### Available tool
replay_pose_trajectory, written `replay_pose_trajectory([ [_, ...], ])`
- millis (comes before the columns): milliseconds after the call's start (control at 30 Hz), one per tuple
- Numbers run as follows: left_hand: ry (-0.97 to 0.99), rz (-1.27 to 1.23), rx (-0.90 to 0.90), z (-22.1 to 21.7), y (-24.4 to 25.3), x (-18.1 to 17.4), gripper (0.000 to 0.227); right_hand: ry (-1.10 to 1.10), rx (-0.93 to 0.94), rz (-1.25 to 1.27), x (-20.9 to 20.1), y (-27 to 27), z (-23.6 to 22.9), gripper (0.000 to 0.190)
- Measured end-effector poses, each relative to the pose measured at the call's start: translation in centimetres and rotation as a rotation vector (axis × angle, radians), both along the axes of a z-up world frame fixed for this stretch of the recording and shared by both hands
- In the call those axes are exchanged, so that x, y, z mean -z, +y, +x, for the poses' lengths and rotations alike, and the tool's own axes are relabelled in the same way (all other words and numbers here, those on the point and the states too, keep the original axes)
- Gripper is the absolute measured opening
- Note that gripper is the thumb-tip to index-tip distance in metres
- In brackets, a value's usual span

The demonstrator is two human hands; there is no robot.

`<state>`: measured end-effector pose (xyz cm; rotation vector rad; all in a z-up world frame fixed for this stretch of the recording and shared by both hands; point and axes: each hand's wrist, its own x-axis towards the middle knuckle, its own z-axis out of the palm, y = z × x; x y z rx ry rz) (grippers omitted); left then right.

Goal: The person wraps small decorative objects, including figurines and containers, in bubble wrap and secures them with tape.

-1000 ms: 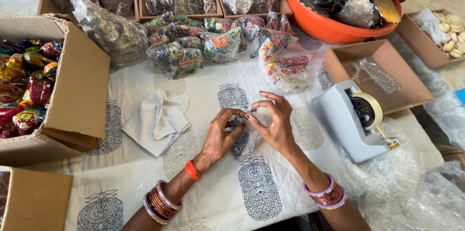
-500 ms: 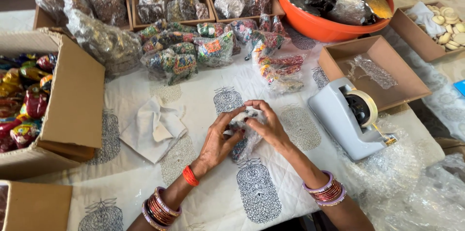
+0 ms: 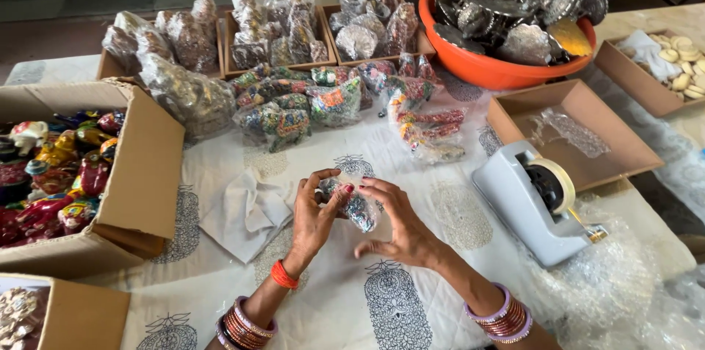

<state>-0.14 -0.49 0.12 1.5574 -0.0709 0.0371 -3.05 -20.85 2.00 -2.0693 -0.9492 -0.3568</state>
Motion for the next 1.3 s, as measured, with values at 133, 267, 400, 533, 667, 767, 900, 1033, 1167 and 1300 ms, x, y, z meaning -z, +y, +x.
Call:
replay_pose_trajectory([
  [133, 0.079, -0.017, 0.007, 0.3, 0.6, 0.0, 0.051, 0.091, 0.137, 0.041, 3.8, -1.2, 2.1, 0.063],
  [267, 0.239, 0.101, 0.087, 0.8, 1.7, 0.0, 0.061, 0.486, 0.178, 0.312, 6.5, -3.5, 4.4, 0.045],
  [400, 0.124, 0.431, 0.028, 1.8, 2.8, 1.1, 0.060, 0.590, 0.149, 0.395, 5.3, -2.9, 4.2, 0.049],
  [533, -0.355, 0.578, 0.035, 2.2, 2.9, 2.1, 0.054, 0.564, 0.143, 0.430, 6.0, -2.8, 4.3, 0.051],
  [667, -0.198, 0.301, 0.183, 2.3, 2.1, 2.9, 0.062, 0.586, 0.204, 0.488, 5.8, -2.5, 4.4, 0.057],
  [767, -0.241, 0.344, 0.104, 2.0, 1.9, 2.9, 0.048, 0.635, 0.209, 0.551, 5.7, -2.2, 4.4, 0.063],
  [900, -0.254, 0.420, -0.033, 4.7, 3.0, 6.7, 0.044, 0.665, 0.227, 0.534, 5.6, -1.7, 4.3, 0.067],
  [1033, -0.221, 0.341, -0.157, 6.2, 4.8, 4.8, 0.043, 0.675, 0.221, 0.487, 7.4, -1.7, 4.5, 0.061],
  [1167, -0.278, 0.279, -0.185, 7.9, 4.4, 1.6, 0.043, 0.722, 0.204, 0.489, 7.2, -1.3, 4.4, 0.049],
  [1300, -0.377, 0.328, -0.207, 10.9, 1.9, -0.5, 0.042, 0.753, 0.207, 0.512, 6.1, -0.9, 3.7, 0.041],
])
